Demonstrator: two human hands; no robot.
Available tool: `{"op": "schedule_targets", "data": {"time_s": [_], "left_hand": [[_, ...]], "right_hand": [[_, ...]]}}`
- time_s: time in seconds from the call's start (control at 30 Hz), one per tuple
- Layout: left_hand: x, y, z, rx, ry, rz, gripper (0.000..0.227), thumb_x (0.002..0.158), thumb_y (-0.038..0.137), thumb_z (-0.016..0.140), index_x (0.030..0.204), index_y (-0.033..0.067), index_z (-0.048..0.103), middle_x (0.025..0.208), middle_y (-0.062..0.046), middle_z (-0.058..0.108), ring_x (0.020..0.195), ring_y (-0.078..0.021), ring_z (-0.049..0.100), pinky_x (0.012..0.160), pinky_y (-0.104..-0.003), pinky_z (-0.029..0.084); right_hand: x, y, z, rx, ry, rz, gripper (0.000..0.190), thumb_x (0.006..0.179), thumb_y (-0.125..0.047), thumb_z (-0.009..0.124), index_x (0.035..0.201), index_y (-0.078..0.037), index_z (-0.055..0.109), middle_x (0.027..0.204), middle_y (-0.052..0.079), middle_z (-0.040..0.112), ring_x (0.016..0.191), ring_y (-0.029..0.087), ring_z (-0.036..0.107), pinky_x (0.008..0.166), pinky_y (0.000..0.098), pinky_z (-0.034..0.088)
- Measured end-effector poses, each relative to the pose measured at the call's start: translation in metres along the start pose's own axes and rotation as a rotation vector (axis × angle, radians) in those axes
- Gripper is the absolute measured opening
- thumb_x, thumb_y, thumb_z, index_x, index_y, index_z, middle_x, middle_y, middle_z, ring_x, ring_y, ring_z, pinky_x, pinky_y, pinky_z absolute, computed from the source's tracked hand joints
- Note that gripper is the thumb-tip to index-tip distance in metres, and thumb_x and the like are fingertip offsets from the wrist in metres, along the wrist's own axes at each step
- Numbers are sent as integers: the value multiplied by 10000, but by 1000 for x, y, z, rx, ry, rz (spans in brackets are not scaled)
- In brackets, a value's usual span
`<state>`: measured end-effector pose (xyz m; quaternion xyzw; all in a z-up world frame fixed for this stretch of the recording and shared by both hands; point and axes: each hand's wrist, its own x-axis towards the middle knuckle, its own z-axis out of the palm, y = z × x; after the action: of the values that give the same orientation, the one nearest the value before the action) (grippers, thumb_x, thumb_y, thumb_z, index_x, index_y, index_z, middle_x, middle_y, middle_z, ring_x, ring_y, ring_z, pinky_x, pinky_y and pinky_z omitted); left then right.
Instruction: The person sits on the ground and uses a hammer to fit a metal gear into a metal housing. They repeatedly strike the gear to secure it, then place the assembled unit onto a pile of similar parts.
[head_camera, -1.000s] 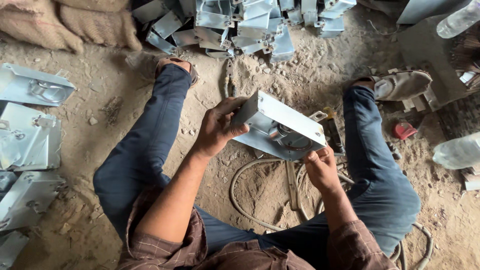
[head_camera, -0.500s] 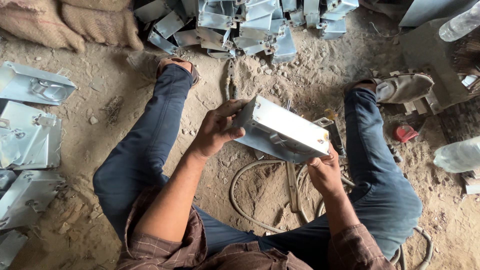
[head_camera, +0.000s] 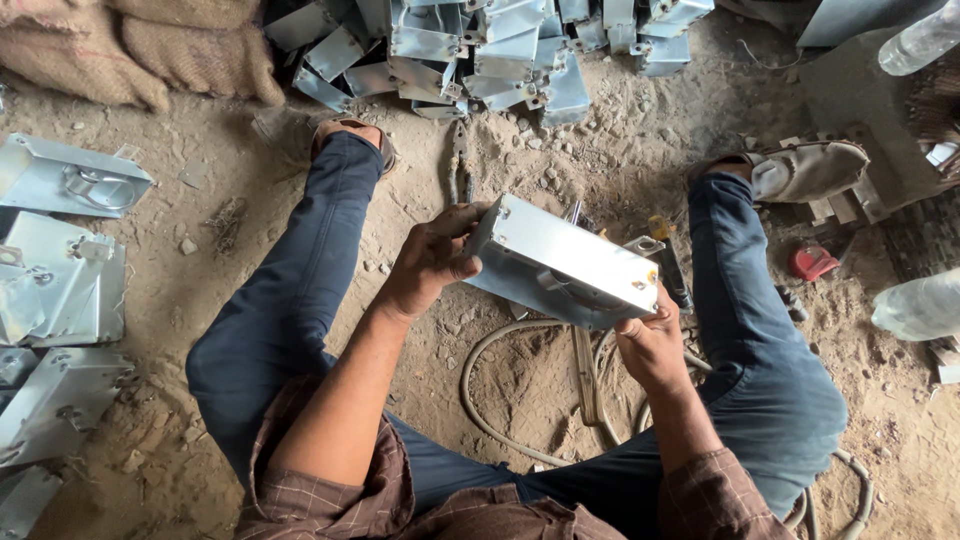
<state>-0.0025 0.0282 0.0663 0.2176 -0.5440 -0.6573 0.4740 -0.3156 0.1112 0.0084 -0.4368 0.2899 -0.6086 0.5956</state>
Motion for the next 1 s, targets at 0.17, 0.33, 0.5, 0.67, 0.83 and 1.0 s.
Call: {"op": "schedule_targets", "data": {"time_s": [0.17, 0.33, 0.5, 0.67, 0.83, 1.0], "left_hand": [[-1, 1, 0, 10, 10, -20, 916, 793, 467, 885, 1453, -73, 552, 1396, -158, 589, 1354, -284, 572, 1185, -438, 469], [1, -3, -3, 55, 34, -31, 939, 781, 518, 862, 1455, -48, 536, 1347, -130, 623, 1297, -249, 589, 1113, -413, 502], [9, -26, -1, 178, 177, -161, 871, 799, 612, 759, 1390, -14, 621, 1099, -94, 739, 1036, -198, 693, 926, -330, 553], [8, -34, 1, 69, 186, -184, 730, 930, 561, 694, 1355, -32, 654, 1120, -126, 749, 1014, -172, 673, 924, -289, 515], [8, -21, 7, 28, 112, -92, 729, 943, 530, 703, 1366, -59, 631, 1262, -149, 726, 1181, -185, 657, 1062, -305, 484], [9, -12, 13, 23, 94, -70, 773, 926, 524, 729, 1394, -78, 601, 1325, -165, 704, 1253, -205, 634, 1124, -328, 450]], "right_hand": [[-1, 3, -2, 0, -5, 9, 803, 842, -363, 869, 1456, 11, 513, 1409, 138, 601, 1356, 269, 545, 1171, 475, 426], [-1, 7, -3, 9, -5, -3, 774, 863, -366, 861, 1450, 6, 522, 1422, 134, 592, 1366, 271, 539, 1184, 471, 421], [5, 19, 2, 147, 74, 85, 596, 962, -367, 757, 1398, -25, 537, 1356, 139, 605, 1289, 294, 576, 1106, 521, 496], [4, 29, 3, 50, 431, 417, 596, 952, -538, 495, 1399, -143, 492, 1278, 80, 619, 1132, 255, 635, 873, 495, 583], [3, 39, -2, 216, 388, 404, 653, 980, -633, 511, 1401, -134, 503, 1262, 106, 648, 1029, 221, 695, 714, 365, 607], [0, 47, -1, 306, 329, 406, 684, 1010, -643, 533, 1398, -80, 524, 1218, 138, 652, 991, 213, 699, 686, 347, 623]]}}
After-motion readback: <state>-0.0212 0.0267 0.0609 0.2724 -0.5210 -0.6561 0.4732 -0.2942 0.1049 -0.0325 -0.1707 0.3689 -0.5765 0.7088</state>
